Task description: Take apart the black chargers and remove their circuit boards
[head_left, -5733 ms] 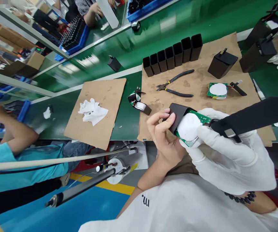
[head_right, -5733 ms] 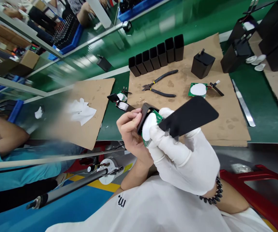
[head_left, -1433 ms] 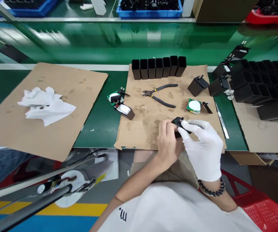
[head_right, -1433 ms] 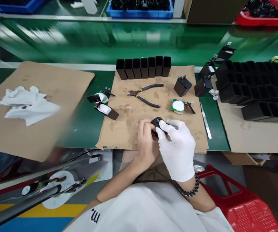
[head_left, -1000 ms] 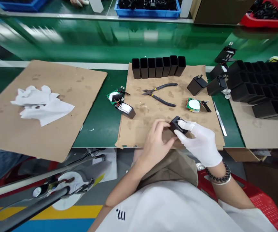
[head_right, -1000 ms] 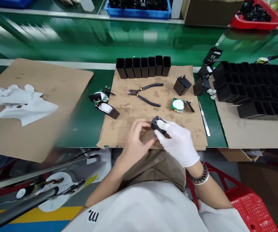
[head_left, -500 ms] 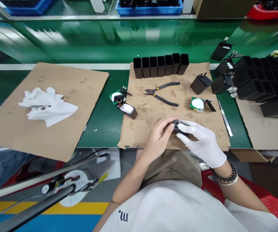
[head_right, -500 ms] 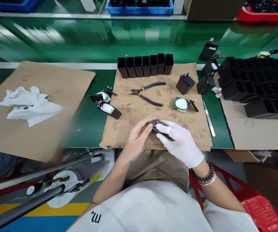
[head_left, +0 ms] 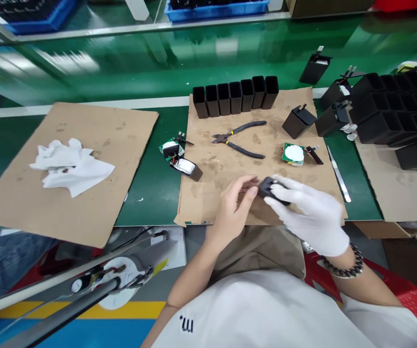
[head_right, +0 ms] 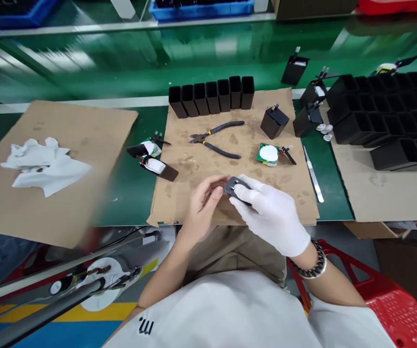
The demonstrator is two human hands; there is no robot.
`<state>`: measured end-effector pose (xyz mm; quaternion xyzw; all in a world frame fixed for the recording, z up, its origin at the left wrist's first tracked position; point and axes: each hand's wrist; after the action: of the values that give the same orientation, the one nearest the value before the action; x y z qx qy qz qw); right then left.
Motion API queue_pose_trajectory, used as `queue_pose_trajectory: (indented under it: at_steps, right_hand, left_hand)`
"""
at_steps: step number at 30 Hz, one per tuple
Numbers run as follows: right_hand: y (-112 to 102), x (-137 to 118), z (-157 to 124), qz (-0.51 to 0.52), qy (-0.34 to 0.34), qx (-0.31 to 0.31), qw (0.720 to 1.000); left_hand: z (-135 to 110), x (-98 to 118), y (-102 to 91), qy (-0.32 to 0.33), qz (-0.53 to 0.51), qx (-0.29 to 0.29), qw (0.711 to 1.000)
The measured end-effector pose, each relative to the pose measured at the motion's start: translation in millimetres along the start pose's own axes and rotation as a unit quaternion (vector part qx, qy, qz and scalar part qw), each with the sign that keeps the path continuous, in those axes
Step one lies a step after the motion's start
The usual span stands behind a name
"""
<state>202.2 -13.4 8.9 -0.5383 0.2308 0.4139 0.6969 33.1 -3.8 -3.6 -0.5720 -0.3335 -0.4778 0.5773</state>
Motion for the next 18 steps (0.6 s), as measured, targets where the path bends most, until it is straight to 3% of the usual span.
queue_pose_trajectory:
  at_steps: [2,6,10,14,16,18]
  right_hand:
    - [1.4,-2.3,1.0,0.001,0.020,0.005,1.000]
    - [0.2,-5.5,3.8,0.000,0.019,0.002,1.000]
    - [-6.3,-2.3,5.3,-0.008,0.001,-0.004,1.000]
    - [-12.7,5.4,3.1,-0.012,-0.043,-0.012,0.999]
    - [-15.9,9.7,4.8,0.026,-0.018,-0.004,0.999]
    - [-19.7,13.7,10.0,0.151,0.065,0.014,0.986]
  left_hand:
    - [-3.6,-3.6,-1.5,-0.035,-0.041,0.026,0.998]
    - [-2.6,-6.7,-2.9,-0.037,-0.047,0.072,0.996]
    - [7.1,-4.0,6.0,-0.023,-0.063,0.008,0.998]
    - [13.1,-2.9,15.5,0.006,-0.078,-0.008,0.997]
    - [12.9,-3.9,15.9,0.002,-0.090,-0.009,0.996]
    - [10.9,-5.2,14.0,-0.014,-0.105,0.004,0.994]
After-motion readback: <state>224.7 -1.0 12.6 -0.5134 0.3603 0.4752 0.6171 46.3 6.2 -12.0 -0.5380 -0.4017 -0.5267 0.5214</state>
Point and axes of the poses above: each hand's wrist, its own z-axis towards the middle knuckle, its own y-axis out of the palm, x = y × z, and after that the axes turned 13 degrees about z, right-handed
